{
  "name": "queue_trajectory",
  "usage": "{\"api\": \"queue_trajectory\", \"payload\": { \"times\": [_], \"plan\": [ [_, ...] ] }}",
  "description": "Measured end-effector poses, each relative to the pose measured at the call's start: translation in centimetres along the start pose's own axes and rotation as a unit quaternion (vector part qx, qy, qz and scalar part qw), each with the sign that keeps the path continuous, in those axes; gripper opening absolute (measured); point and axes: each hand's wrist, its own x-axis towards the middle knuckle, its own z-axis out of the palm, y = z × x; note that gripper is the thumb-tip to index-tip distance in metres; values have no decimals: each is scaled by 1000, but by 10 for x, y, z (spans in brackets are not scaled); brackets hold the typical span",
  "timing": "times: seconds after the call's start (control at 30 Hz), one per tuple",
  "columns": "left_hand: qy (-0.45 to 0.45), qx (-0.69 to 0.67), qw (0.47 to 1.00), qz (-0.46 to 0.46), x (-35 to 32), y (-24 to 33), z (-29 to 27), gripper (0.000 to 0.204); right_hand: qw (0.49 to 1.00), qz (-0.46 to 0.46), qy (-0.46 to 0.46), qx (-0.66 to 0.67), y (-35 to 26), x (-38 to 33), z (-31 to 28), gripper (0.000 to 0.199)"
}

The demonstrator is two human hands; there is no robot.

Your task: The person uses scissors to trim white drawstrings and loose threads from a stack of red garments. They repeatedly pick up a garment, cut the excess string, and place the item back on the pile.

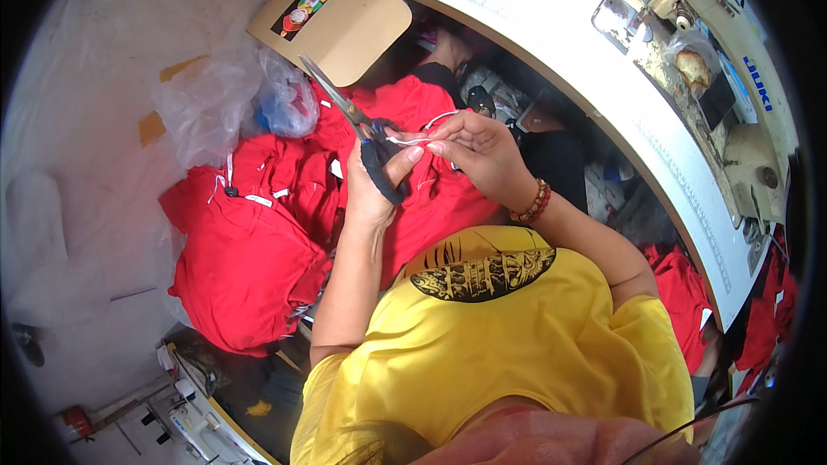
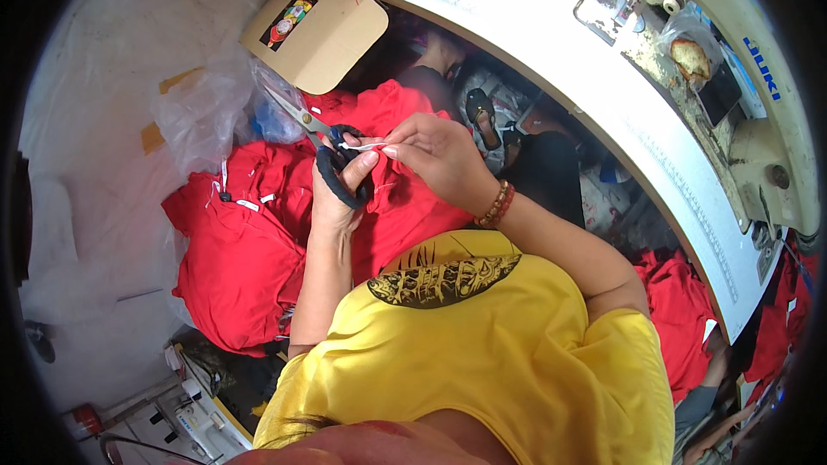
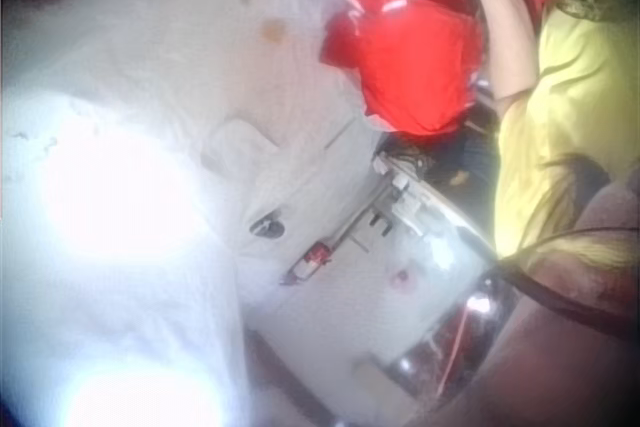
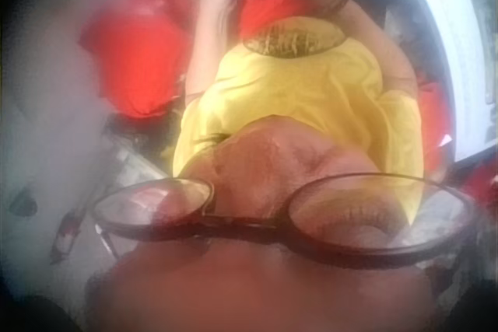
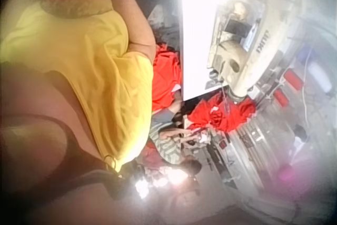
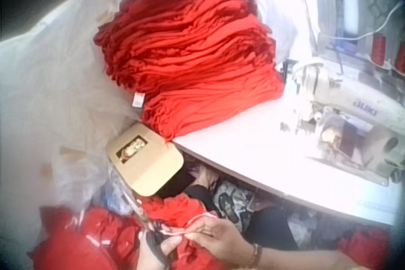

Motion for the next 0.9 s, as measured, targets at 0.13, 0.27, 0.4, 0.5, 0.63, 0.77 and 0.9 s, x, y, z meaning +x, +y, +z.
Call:
{"api": "queue_trajectory", "payload": {
  "times": [0.13, 0.27, 0.4, 0.5, 0.63, 0.77, 0.9],
  "plan": [
    [13, 46, 999, 0, -2, 0, -8, 31, 983, 62, -24, -173, -7, -4, -3, 7],
    [-51, 21, 998, 27, -31, 15, -29, 36, 994, 40, 48, -84, -23, -14, -16, 9],
    [-108, 40, 993, 36, -58, 22, -47, 38, 980, 141, 73, -119, -16, -22, -63, 11],
    [-69, 76, 995, 6, -62, 18, -48, 38, 963, 164, 49, -210, 13, -32, -70, 14],
    [-80, 75, 994, 9, -62, 16, -44, 38, 943, 152, 47, -294, 25, -28, -58, 25],
    [-116, 74, 990, 15, -58, 16, -43, 37, 864, -72, 70, -494, 21, -7, -34, 34],
    [-134, 71, 988, 29, -56, 14, -39, 36, 838, -87, 73, -533, 20, 1, -33, 34]
  ]
}}
